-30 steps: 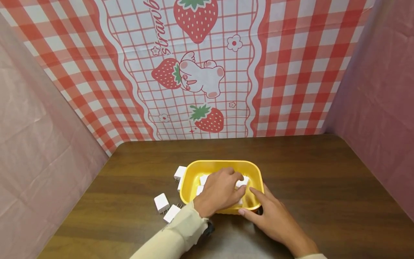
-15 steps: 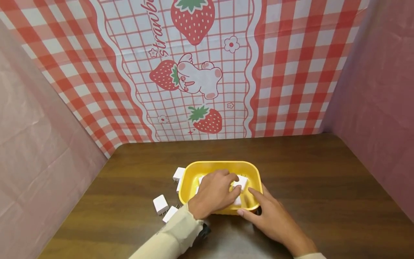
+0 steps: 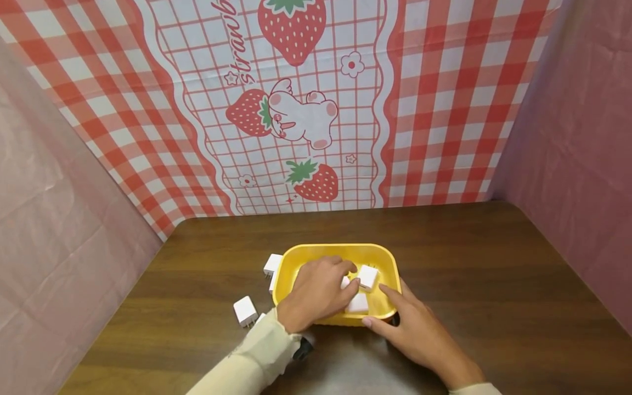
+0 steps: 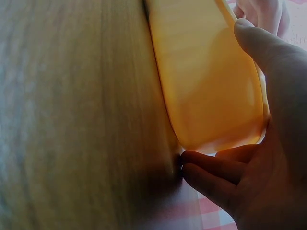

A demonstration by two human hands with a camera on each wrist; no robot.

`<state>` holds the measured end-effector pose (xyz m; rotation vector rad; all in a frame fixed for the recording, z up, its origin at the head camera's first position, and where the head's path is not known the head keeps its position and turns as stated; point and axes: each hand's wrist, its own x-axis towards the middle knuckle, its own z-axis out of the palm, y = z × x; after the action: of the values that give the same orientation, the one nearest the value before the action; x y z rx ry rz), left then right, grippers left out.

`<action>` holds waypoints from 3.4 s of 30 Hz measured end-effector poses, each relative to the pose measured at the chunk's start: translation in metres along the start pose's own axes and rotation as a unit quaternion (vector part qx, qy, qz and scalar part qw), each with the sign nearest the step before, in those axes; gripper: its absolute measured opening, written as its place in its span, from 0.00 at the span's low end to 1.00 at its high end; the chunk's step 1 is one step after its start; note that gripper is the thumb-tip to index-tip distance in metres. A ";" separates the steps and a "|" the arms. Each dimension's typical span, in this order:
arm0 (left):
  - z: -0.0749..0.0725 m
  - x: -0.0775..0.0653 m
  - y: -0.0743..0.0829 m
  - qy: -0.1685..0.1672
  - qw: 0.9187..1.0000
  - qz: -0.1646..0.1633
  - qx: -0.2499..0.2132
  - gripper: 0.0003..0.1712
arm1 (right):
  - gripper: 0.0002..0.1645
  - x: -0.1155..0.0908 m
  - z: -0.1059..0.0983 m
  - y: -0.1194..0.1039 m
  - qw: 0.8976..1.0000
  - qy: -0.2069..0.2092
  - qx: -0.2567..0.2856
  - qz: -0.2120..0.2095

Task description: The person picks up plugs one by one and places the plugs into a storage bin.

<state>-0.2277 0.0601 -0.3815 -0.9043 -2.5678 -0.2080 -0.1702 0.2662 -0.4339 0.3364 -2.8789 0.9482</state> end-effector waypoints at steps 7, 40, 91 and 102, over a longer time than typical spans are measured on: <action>-0.007 0.000 -0.008 -0.023 0.999 -0.026 -0.021 0.18 | 0.52 -0.001 -0.002 0.001 1.000 0.002 -0.002 -0.002; -0.029 -0.045 -0.110 0.120 0.986 -0.104 -0.048 0.07 | 0.55 0.001 0.000 0.000 0.999 -0.027 0.001 0.022; 0.000 -0.068 -0.135 -0.160 0.983 -0.082 -0.022 0.27 | 0.56 0.001 -0.001 -0.001 0.999 -0.021 -0.003 0.025; 0.002 -0.070 -0.133 -0.141 0.987 -0.074 -0.028 0.23 | 0.56 0.001 -0.001 -0.002 0.999 -0.021 -0.003 0.027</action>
<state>-0.2624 -0.0821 -0.4133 -0.8128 -2.9095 -0.2071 -0.1703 0.2656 -0.4318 0.2821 -2.9434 0.9522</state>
